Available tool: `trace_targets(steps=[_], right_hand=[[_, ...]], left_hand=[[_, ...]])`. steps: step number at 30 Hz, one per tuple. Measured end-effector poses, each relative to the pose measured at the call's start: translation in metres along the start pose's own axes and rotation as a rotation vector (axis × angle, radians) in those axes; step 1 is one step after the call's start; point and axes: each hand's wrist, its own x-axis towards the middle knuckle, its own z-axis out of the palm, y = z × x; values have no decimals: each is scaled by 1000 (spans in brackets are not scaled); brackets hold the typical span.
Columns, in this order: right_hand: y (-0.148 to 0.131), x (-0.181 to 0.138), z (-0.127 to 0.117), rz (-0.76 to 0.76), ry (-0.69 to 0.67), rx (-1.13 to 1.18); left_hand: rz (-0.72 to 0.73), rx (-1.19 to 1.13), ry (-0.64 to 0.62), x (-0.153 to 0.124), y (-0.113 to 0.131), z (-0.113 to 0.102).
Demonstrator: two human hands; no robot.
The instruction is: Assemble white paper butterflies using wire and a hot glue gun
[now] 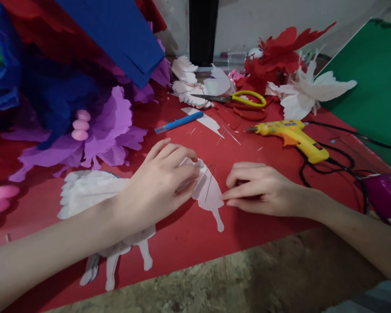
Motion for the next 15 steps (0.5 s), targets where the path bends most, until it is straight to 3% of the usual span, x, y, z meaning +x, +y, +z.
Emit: trace_targets(steps=[6,15], right_hand=[[-10,0,12,309,265,-195],[-13,-1,22,376,269,-207]], left_hand=[[-4,-42,-25,0,1,3],[-5,-39,-16,-1,3,4]])
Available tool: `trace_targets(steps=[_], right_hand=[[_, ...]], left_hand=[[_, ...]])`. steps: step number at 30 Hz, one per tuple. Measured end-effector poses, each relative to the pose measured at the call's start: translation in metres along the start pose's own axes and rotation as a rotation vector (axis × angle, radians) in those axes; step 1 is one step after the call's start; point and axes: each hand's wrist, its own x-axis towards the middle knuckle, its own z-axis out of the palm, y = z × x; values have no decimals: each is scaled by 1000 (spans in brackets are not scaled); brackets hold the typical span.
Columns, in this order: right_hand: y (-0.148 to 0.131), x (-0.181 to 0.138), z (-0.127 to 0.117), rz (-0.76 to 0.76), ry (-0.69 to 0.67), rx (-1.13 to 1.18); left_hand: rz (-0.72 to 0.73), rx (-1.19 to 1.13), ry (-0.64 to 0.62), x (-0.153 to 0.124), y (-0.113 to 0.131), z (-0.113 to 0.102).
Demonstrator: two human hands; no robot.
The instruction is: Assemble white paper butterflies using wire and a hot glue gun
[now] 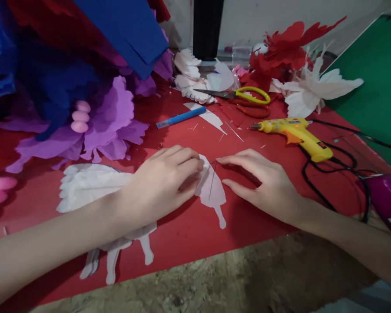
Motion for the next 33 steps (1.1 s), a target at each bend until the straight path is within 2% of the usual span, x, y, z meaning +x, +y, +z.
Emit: trace_targets(steps=[33], right_hand=[[-5,3,4,-7,-112,-106]], left_hand=[[23,27,1,0,-1,4]])
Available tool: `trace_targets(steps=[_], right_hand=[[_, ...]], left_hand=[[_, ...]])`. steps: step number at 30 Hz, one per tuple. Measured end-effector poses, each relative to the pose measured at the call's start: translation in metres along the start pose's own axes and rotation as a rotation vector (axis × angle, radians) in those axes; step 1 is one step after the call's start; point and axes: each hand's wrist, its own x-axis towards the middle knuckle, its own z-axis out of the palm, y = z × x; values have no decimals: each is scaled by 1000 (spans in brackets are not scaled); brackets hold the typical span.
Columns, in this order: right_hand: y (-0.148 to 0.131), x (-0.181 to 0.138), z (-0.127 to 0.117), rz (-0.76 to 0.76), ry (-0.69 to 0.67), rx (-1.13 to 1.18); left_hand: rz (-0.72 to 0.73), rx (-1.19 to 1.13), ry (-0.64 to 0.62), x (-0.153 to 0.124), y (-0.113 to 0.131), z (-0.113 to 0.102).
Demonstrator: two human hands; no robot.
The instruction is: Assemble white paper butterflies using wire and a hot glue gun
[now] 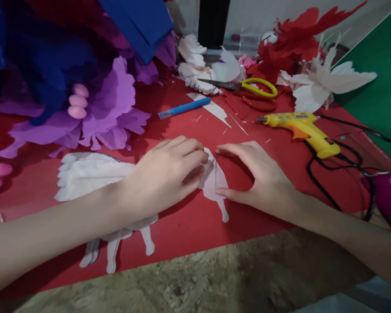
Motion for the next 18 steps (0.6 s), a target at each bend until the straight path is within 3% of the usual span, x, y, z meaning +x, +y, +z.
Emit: trace_targets(steps=[18], right_hand=[[-2,1,0,44,-43,44]], left_hand=[[-3,10,3,0,0,0]])
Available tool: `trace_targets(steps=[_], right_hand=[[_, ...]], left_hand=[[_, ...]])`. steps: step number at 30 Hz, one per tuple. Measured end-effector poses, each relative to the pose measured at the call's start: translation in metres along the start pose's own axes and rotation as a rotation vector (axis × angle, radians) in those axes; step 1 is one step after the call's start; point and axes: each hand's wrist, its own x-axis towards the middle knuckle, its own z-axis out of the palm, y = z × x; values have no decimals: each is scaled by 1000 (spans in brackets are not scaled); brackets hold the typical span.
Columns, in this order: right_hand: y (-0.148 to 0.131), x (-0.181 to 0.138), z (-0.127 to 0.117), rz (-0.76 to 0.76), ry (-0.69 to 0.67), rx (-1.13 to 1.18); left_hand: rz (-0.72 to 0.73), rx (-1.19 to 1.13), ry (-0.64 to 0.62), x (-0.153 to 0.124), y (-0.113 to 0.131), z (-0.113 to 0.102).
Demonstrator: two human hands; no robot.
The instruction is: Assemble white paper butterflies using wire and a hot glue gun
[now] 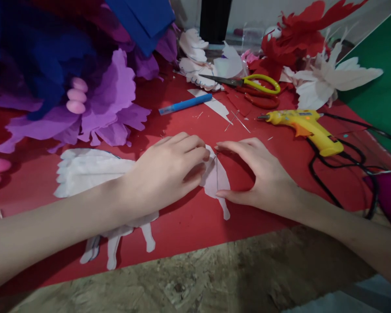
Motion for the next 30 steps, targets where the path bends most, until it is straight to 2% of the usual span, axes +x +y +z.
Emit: trace_targets(steps=[30], right_hand=[[6,1,-6,-24,-88,41]], left_hand=[[-18,-21,-34,1,0,-1]])
